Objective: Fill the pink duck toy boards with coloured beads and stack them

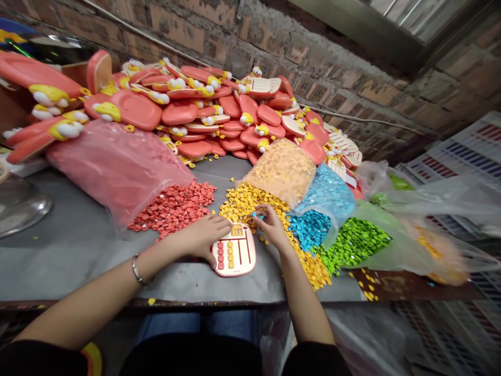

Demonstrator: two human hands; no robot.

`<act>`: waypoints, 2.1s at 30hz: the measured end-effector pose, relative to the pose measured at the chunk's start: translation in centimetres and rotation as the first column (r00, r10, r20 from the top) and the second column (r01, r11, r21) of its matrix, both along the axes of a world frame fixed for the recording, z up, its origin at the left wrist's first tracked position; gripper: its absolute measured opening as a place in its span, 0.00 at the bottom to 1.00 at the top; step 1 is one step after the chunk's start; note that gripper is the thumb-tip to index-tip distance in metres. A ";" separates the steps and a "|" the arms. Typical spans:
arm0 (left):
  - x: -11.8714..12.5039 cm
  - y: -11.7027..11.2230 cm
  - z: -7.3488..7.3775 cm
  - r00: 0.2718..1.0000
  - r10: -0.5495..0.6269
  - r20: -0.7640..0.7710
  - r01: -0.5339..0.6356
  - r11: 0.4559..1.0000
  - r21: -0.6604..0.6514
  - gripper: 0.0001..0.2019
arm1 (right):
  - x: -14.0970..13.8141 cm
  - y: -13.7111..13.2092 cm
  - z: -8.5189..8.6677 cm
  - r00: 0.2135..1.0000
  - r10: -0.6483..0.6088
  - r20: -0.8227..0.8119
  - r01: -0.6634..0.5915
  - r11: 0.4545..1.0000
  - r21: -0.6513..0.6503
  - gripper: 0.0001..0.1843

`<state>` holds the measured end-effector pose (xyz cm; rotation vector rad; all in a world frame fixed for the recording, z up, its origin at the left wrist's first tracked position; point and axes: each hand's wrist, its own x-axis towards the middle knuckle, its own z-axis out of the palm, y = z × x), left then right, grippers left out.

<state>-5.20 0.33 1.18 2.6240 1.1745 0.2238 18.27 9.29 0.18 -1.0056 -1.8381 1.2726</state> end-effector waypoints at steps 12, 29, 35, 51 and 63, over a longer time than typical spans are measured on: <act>-0.1 0.1 0.2 1.000 0.009 -0.015 -0.009 1.000 -0.018 0.31 | -0.3 -0.3 -1.2 0.913 0.163 0.375 -0.281 0.916 0.285 0.03; 0.0 0.3 0.2 0.999 0.003 -0.033 -0.004 1.000 -0.030 0.30 | -0.8 -1.2 0.0 0.826 0.478 0.298 -0.528 0.842 0.114 0.02; -0.1 0.3 -0.1 0.999 0.001 -0.032 -0.002 1.000 -0.024 0.31 | -0.5 -1.6 1.1 0.716 0.653 0.246 -0.668 0.743 -0.029 0.05; 0.0 -0.3 0.6 0.996 -0.032 -0.081 0.022 0.992 -0.125 0.31 | -0.6 -0.8 -0.8 0.986 0.142 0.085 -0.135 0.988 -0.080 0.10; 0.2 -0.7 0.7 0.996 -0.041 -0.081 0.023 0.975 -0.219 0.30 | -0.5 -0.1 -1.4 0.988 0.069 0.135 -0.076 0.996 0.044 0.06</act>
